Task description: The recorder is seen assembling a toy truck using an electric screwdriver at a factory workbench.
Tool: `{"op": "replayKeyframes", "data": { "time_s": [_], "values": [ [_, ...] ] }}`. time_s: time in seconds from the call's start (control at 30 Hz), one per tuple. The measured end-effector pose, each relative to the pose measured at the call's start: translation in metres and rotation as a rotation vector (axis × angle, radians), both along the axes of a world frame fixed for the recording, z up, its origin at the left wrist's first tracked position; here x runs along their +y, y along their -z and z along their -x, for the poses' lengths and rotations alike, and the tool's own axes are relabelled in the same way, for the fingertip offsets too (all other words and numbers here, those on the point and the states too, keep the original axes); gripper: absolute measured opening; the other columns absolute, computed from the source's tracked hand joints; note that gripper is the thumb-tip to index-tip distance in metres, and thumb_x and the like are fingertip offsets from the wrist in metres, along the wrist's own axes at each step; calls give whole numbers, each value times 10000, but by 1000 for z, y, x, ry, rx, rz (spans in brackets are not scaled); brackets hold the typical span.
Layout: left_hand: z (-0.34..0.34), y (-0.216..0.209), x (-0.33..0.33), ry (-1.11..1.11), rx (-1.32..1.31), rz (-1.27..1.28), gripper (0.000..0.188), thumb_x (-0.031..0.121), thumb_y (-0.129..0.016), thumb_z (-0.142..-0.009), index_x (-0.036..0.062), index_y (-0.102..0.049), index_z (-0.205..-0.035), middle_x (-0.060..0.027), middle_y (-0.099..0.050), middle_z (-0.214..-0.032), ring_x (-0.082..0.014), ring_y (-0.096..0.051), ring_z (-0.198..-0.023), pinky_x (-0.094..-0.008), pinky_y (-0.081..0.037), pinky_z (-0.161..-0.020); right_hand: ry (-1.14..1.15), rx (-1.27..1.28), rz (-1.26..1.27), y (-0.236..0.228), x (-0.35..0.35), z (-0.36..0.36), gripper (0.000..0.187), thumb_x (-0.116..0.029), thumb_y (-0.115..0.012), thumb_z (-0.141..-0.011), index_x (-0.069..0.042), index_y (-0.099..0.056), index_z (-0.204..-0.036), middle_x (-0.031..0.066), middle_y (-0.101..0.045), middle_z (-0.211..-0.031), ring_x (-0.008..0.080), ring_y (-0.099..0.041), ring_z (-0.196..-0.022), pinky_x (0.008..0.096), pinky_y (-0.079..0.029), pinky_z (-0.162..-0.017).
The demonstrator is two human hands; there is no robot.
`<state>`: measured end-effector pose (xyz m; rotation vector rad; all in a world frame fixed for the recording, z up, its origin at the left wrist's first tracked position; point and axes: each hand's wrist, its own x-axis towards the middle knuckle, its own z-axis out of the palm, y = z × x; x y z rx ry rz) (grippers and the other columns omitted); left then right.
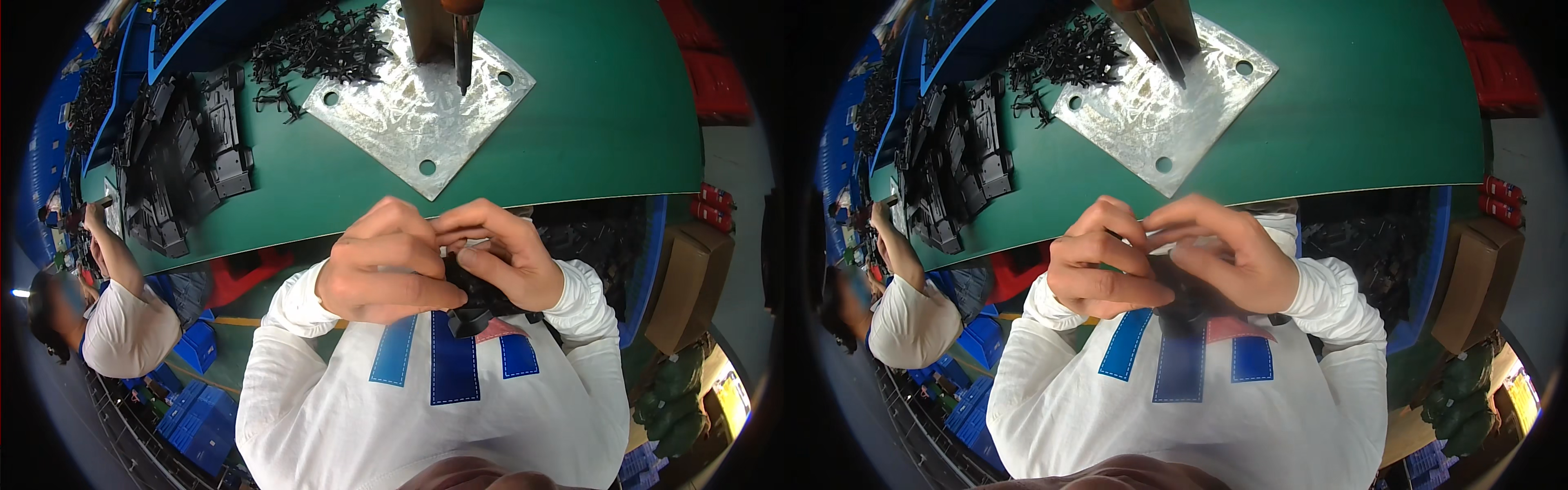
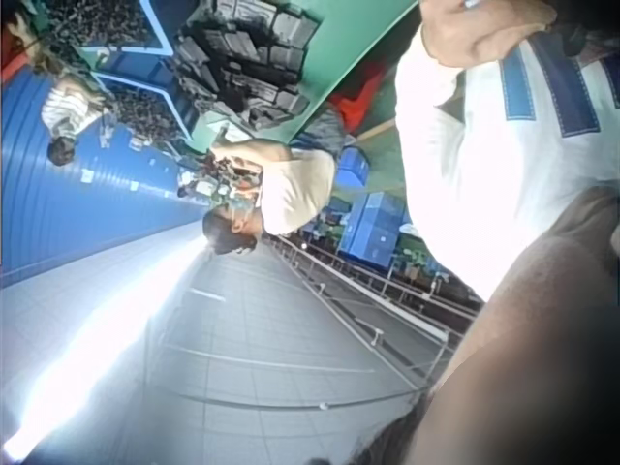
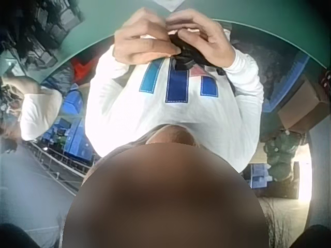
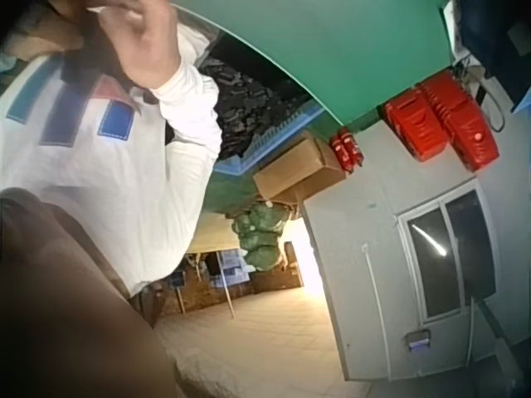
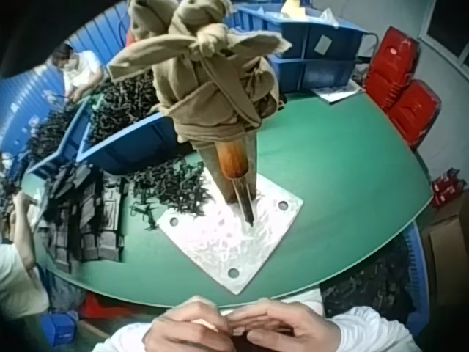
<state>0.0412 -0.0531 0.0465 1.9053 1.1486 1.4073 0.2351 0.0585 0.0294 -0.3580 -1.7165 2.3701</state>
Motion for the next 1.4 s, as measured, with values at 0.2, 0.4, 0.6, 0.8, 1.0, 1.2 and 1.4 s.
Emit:
{"op": "replayKeyframes", "data": {
  "time_s": [0.2,0.4,0.6,0.8,1.0,1.2,1.4],
  "values": [
    [5,-3,2,-55,-41,31,206,100,-821,-639,149,-792,-837,39,-622,-850,-202,-541,-836,-325,-460,-722,-85,296,-121,2,10,-9,549,-187,-817,-806,-15,-601,-1280,284,-490,-1402,398,-550,-1259,443,-442,-1046],
    [6,0,4,-34,-64,20,183,111,-833,-658,151,-792,-832,38,-626,-863,-205,-546,-842,-314,-467,-724,-30,364,-156,9,6,-10,577,-181,-848,-781,-44,-615,-1291,299,-485,-1402,408,-586,-1222,451,-498,-998],
    [9,-1,4,-62,-102,37,152,117,-842,-681,151,-795,-822,36,-630,-861,-203,-551,-844,-304,-466,-709,-32,398,-175,10,8,-10,533,-204,-879,-764,-80,-635,-1221,370,-510,-1328,484,-563,-1236,567,-490,-1018],
    [9,6,5,-104,-222,59,320,193,-934,-666,80,-707,-861,-17,-659,-849,-214,-590,-797,-318,-478,-707,-33,373,-149,8,8,-11,500,-196,-875,-760,-78,-675,-1203,354,-519,-1317,469,-581,-1214,549,-520,-987],
    [11,15,5,-169,-243,49,515,280,-981,-588,73,-637,-910,-46,-672,-857,-207,-610,-794,-312,-475,-702,-86,379,-204,4,9,-10,493,-151,-836,-786,-65,-691,-1249,273,-479,-1394,403,-586,-1213,464,-500,-1033],
    [10,20,4,-142,-251,120,517,270,-986,-589,66,-639,-913,-53,-671,-857,-207,-616,-783,-313,-483,-698,-36,336,-185,6,9,-13,479,-163,-842,-775,-70,-706,-1225,267,-492,-1389,398,-586,-1210,452,-512,-1015],
    [10,27,2,-163,-274,138,559,262,-996,-572,53,-639,-948,-72,-674,-896,-211,-635,-809,-311,-496,-710,-50,339,-363,6,15,-14,501,-221,-906,-710,-80,-712,-1150,323,-523,-1322,447,-608,-1160,502,-532,-967]
  ]
}}
